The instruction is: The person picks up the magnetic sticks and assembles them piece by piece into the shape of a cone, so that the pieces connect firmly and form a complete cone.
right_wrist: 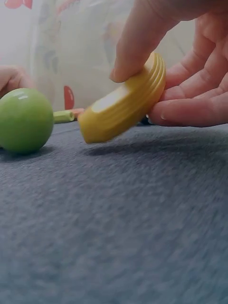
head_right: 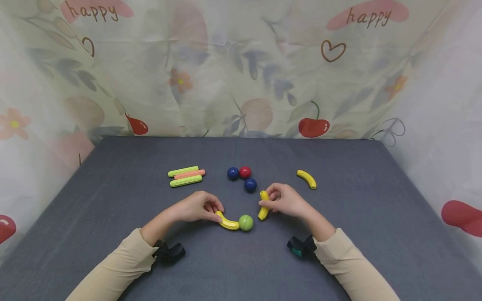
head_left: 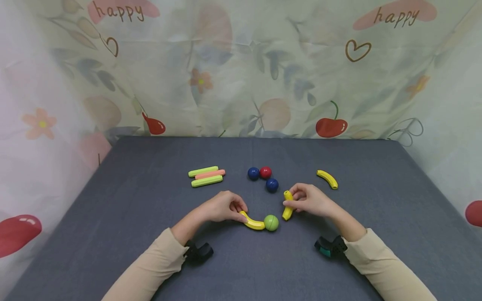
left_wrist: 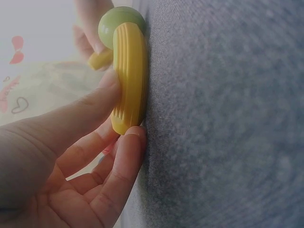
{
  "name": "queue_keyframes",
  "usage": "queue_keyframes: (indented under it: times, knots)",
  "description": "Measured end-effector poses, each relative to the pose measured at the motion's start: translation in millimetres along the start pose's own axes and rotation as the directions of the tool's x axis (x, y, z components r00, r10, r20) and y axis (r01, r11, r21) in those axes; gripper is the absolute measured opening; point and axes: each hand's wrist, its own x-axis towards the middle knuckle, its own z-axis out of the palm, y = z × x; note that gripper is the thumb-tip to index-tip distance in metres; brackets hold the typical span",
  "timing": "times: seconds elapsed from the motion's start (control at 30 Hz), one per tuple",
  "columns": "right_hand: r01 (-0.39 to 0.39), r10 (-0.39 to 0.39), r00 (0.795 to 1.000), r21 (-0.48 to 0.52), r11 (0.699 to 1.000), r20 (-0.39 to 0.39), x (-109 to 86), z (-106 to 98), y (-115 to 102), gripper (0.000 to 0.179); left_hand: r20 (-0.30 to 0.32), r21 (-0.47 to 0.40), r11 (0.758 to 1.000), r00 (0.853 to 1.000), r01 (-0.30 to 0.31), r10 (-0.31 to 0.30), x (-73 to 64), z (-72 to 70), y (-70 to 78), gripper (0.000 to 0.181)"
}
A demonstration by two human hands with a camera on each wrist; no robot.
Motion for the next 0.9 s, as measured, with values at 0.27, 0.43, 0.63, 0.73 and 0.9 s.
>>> queue_keyframes:
  times: [0.27, 0.43, 0.63, 0.73, 0.9]
  knots:
    - [-0.046, 0.046, 0.999, 0.06, 0.997, 0.008, -1.1, 5.4, 0.6, 0.046, 0.006, 0.0, 1.0, 1.0, -0.002, 0.002, -0.2, 0.2, 0.1, 0.022]
    - [-0.078, 0.077, 0.997, 0.078, 0.994, 0.021, -1.0, 8.6, 2.0, 0.048, 0.004, 0.001, 1.0, 1.0, -0.009, 0.009, -0.4, 0.1, 0.2, 0.022]
    - [-0.082, 0.08, 0.996, 0.104, 0.991, 0.026, -2.3, 10.3, 1.5, 0.052, 0.0, 0.01, 1.0, 1.0, -0.012, 0.012, -0.4, 0.4, 0.5, 0.022]
    - [-0.089, 0.085, 0.996, 0.121, 0.989, 0.036, -3.3, 10.5, 0.5, 0.054, -0.001, 0.006, 1.0, 1.0, -0.003, 0.003, -0.4, 0.4, 1.2, 0.021]
    - [-0.095, 0.09, 0.995, 0.14, 0.986, 0.042, -4.1, 11.5, 0.2, 0.056, -0.003, 0.001, 1.0, 1.0, -0.007, 0.007, -0.4, 0.3, 1.4, 0.02]
